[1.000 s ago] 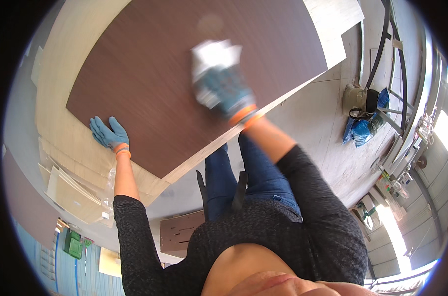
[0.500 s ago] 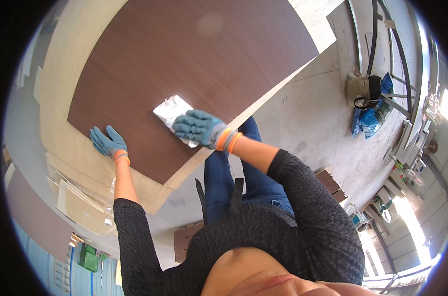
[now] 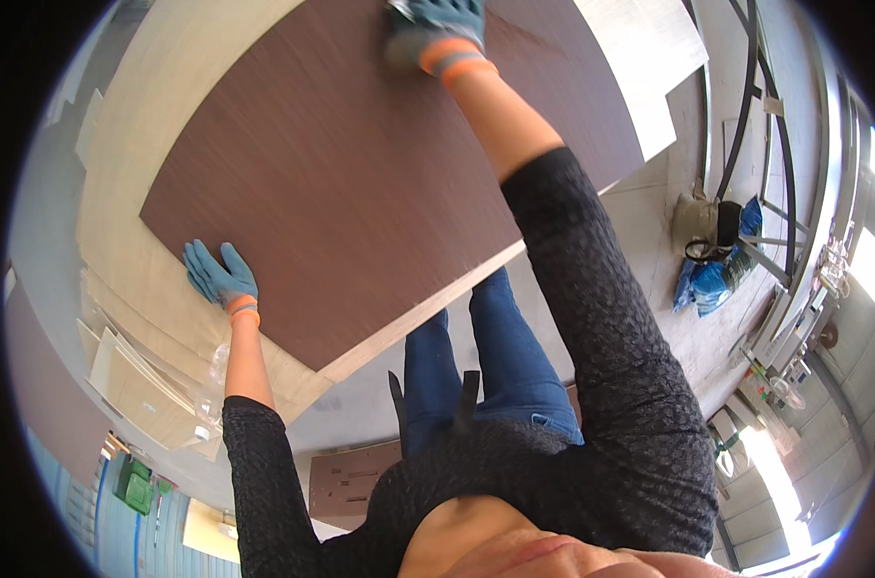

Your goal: The person wipes the surface of large wood panels with a cloth, flips them over, and stacks them. They repeat this process for multiple panels, occasionally picking up a water bottle and pouring liquid onto the cloth before continuing to wipe.

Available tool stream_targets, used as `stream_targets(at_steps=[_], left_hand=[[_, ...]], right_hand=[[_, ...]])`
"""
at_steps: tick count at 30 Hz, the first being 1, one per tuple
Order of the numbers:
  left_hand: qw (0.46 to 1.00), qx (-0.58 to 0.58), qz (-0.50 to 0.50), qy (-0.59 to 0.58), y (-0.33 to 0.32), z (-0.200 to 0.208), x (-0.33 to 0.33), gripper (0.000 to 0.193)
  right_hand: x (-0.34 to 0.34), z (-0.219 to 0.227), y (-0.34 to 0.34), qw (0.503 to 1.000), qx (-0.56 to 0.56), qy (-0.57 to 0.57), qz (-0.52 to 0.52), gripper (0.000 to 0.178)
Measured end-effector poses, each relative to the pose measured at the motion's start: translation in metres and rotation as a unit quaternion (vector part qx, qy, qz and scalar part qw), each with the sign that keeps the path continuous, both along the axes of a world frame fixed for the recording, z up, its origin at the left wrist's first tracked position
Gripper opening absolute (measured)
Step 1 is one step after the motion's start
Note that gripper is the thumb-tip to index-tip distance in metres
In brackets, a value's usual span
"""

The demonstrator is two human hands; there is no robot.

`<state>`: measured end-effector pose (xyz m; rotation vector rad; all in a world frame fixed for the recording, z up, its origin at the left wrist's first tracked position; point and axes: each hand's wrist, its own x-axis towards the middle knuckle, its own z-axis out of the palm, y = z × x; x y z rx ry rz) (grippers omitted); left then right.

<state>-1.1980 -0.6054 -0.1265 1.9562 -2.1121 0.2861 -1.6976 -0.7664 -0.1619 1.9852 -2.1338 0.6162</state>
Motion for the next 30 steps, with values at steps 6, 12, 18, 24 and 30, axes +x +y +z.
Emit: stream_targets(at_steps=[6, 12, 18, 24, 30], left_hand=[[0.999, 0.015, -0.005, 0.029, -0.003, -0.001, 0.001, 0.06], [0.999, 0.012, 0.028, 0.026, 0.011, 0.004, 0.009, 0.062], [0.999, 0.002, 0.034, 0.019, 0.01, -0.002, 0.013, 0.061], [0.998, -0.044, -0.001, 0.053, -0.002, -0.011, 0.013, 0.053], [0.978, -0.087, -0.002, 0.188, -0.001, -0.035, 0.047, 0.036]], right_hand=[[-0.056, 0.007, -0.078, 0.999, 0.044, 0.003, 0.001, 0.056], [-0.146, 0.009, 0.104, 0.995, 0.085, 0.04, -0.044, 0.049], [-0.117, 0.028, 0.114, 0.994, 0.049, 0.006, -0.095, 0.049], [0.111, 0.016, 0.049, 0.974, 0.078, 0.13, 0.171, 0.06], [0.297, 0.071, 0.261, 0.844, 0.119, -0.006, 0.523, 0.048]])
